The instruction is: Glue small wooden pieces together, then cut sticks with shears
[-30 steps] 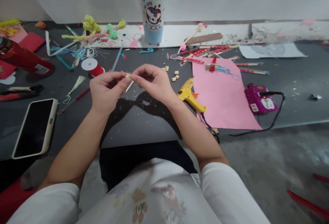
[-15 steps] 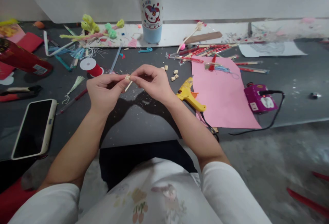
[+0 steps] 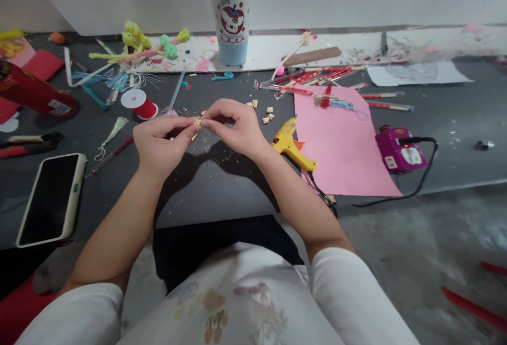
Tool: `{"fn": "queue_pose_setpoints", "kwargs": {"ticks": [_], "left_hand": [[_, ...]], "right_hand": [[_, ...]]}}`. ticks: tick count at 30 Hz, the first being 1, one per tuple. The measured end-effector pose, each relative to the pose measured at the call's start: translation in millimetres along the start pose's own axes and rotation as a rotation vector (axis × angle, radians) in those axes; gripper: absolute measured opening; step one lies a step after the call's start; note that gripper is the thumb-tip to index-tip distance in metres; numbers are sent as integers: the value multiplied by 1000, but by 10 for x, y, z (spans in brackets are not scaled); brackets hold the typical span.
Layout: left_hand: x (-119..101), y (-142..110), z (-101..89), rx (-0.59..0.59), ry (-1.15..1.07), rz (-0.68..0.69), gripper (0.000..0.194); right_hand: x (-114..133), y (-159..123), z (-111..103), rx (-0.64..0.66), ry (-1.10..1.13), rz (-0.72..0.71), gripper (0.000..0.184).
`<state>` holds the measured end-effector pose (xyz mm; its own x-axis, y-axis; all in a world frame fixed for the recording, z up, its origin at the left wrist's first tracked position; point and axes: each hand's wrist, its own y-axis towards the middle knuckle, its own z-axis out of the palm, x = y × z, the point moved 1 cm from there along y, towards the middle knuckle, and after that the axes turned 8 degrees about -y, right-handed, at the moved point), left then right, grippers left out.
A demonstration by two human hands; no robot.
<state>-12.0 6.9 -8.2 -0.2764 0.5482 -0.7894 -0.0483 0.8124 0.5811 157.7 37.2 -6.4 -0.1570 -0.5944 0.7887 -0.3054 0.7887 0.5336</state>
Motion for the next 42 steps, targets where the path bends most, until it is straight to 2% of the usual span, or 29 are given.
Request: {"fn": "queue_pose_setpoints", "kwargs": {"ticks": [3,6,9,13,15,18,21,27,35,37,42], "left_hand": [[-13,3,-3,8,14,44,9],[9,2,11,19,-12,-24,12],[53,15,25,28,-213,-238,18],[15,72,11,131,-633,-698,23],[-61,106,-10,175,-805,-922,18],[-163,152,-42,161,-948,-1079,16],[-193,171,-53,146,-984,-1156,20],[-152,158,-46,151,-987,-1212,23],[-118,138,-35,154,-925,-1120,15],[-121,134,-29,117,-887,-1070,16],[-101,126,-21,23,-786,-870,14]], "right_hand": [[-1,7,-10,6,-34,1,29],[9,5,-14,7,-38,24,28],[37,-2,-19,1,-1,67,25],[55,-14,-32,-65,-31,95,23],[44,-19,-32,-87,-59,75,23],[11,-25,-14,-64,-80,41,23],[-17,-31,12,-42,-86,3,24],[-22,-36,38,-46,-101,-39,20],[-38,-41,49,-37,-31,6,15],[-32,-39,58,-30,19,57,18],[-37,-17,68,2,186,296,35]]}}
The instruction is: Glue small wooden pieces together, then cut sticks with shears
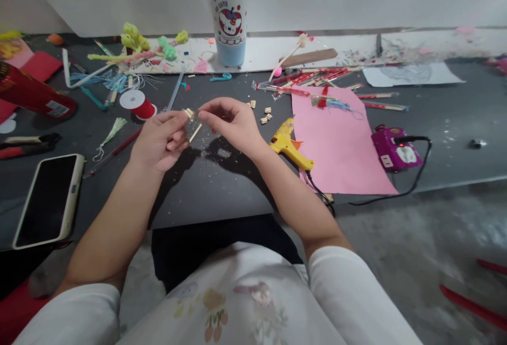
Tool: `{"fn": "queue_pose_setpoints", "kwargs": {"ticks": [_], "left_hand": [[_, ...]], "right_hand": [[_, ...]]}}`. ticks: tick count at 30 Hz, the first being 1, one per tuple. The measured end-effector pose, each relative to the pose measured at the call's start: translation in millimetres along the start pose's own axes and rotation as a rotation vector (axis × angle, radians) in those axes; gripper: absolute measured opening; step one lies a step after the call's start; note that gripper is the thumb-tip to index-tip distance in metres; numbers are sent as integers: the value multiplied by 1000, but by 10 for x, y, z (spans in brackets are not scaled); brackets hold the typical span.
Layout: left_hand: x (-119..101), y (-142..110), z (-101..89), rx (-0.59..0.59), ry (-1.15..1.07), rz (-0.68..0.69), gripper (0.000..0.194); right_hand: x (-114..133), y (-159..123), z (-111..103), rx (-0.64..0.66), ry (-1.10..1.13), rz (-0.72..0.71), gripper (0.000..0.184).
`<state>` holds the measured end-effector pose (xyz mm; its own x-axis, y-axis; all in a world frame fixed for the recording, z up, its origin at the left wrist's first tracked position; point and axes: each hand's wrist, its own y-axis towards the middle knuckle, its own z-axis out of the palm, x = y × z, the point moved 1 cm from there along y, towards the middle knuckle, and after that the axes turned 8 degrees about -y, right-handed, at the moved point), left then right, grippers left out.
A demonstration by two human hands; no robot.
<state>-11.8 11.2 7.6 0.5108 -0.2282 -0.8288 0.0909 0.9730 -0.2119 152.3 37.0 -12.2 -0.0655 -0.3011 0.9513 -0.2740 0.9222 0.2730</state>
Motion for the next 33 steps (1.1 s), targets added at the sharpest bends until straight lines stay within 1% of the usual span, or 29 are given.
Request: {"fn": "queue_pose_setpoints", "kwargs": {"ticks": [4,7,11,15,19,23,28,33], "left_hand": [[25,31,-29,-46,63,135,13],[50,42,-35,-66,149,209,13],[84,39,-28,-75,257,257,12],[101,44,-30,-101,303,246,13],[81,49,-29,-106,263,199,10],[43,30,-17,-106,235,156,4],[28,18,-19,-116,253,140,4],[44,23,-24,-108,261,169,2]], "right_hand": [[-10,18,18,107,107,114,46],[-19,24,40,150,126,138,44],[-48,35,47,168,107,149,40],[-74,40,29,204,90,153,34],[-92,33,15,214,104,124,30],[-102,37,3,173,115,127,29],[-76,46,-5,78,112,158,31],[-66,38,35,66,158,189,29]]}}
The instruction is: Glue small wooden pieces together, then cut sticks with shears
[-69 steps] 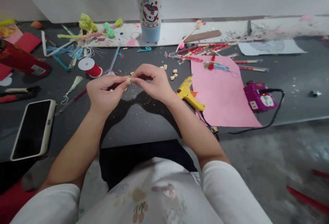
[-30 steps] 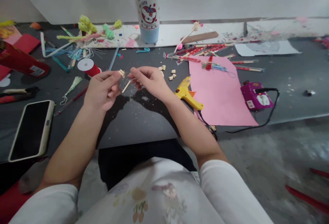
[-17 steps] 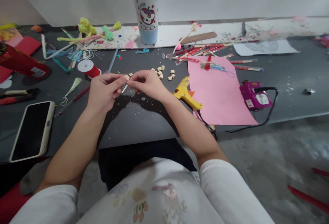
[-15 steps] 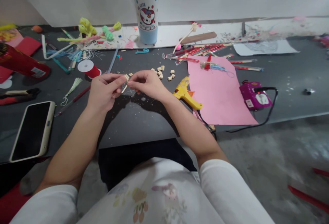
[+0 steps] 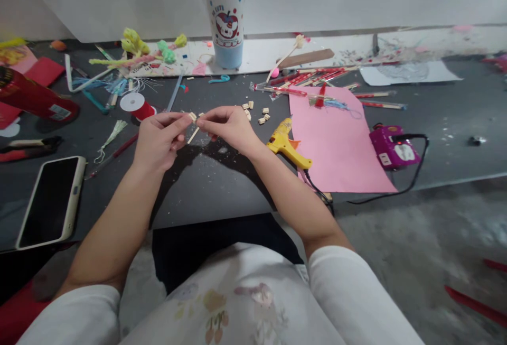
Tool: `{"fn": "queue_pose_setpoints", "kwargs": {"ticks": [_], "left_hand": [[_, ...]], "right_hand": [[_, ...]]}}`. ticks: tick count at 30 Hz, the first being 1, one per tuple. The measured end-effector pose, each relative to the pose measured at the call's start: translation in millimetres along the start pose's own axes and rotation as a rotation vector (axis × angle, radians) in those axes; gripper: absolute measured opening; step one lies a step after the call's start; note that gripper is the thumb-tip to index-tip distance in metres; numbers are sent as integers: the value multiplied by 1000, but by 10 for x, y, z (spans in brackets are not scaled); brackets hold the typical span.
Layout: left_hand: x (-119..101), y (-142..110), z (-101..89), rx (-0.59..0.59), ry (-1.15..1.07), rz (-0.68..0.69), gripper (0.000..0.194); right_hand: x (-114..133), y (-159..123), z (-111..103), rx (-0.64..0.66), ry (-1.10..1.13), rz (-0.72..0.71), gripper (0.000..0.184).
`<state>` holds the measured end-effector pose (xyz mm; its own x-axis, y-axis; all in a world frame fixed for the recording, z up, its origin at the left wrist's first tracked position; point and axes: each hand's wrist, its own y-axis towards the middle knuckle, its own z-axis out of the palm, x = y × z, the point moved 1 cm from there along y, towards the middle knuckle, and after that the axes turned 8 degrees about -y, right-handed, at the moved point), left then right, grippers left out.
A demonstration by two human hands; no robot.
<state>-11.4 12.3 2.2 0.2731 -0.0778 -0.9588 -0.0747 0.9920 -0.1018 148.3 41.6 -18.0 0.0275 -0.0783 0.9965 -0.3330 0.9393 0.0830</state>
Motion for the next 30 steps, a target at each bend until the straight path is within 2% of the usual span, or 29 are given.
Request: {"fn": "queue_pose_setpoints", "kwargs": {"ticks": [8,14,18,24,30], "left_hand": [[61,-3,10,-21,39,70,7],[89,7,23,-9,-22,25,9],[84,4,37,1,-54,-42,11],[28,-1,30,25,-135,-88,13],[-36,-2,17,55,-209,-148,9]], "right_hand": [[-7,0,35,-13,16,32,29],[-34,6,41,12,7,-19,21],[-53,24,58,10,-40,-6,13],[-42,62,46,-66,52,71,12],[-14,110,-82,-204,183,185,14]]}}
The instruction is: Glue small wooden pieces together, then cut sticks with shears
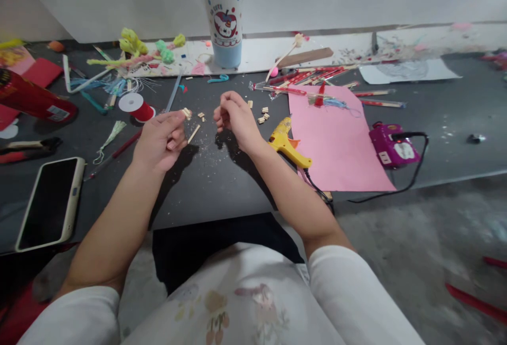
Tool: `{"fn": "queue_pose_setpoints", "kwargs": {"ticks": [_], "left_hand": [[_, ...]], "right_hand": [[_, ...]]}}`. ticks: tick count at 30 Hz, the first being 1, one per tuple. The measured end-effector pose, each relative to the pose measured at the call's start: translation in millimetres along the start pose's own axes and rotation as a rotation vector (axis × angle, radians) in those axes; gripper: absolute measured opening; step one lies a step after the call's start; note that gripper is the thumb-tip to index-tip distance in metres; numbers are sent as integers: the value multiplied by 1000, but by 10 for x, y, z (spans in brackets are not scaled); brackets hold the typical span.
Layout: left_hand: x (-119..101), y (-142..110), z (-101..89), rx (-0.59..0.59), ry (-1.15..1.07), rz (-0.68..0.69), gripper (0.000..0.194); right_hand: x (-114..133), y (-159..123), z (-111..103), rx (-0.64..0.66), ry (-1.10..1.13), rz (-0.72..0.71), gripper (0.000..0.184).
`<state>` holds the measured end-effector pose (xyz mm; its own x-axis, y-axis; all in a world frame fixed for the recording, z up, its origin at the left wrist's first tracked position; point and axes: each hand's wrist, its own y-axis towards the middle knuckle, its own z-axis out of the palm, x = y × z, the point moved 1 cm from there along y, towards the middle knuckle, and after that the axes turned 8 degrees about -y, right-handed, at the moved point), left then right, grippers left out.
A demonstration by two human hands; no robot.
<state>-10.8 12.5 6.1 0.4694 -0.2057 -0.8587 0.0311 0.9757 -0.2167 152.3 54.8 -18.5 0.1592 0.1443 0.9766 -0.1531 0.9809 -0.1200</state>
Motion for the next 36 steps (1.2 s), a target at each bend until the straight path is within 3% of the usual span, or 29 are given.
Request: {"fn": "queue_pose_setpoints", "kwargs": {"ticks": [5,11,13,16,18,21,25,31,36], "left_hand": [[-3,-6,7,-11,58,11,11],[50,-10,-9,-75,250,266,4],[56,-18,-10,-75,315,336,4],[49,-38,-3,-96,409,423,7],[40,-55,8,-115,460,459,7],[31,-76,21,-130,512,474,8],[49,-54,-6,-82,531,427,9],[143,89,-118,43,475,411,15],[187,138,-149,43,538,472,19]], "right_hand": [[-5,33,-105,-15,-45,-58,30],[-9,-59,-58,221,-420,-134,42],[-11,-88,-38,332,-567,-156,37],[-27,-101,-26,432,-674,-225,14],[-36,-94,-28,412,-707,-269,14],[-27,-86,-39,296,-692,-327,31],[25,-107,-46,176,-517,-459,20],[44,-127,-30,225,-393,-493,23],[17,-113,-19,227,-364,-480,32]]}}
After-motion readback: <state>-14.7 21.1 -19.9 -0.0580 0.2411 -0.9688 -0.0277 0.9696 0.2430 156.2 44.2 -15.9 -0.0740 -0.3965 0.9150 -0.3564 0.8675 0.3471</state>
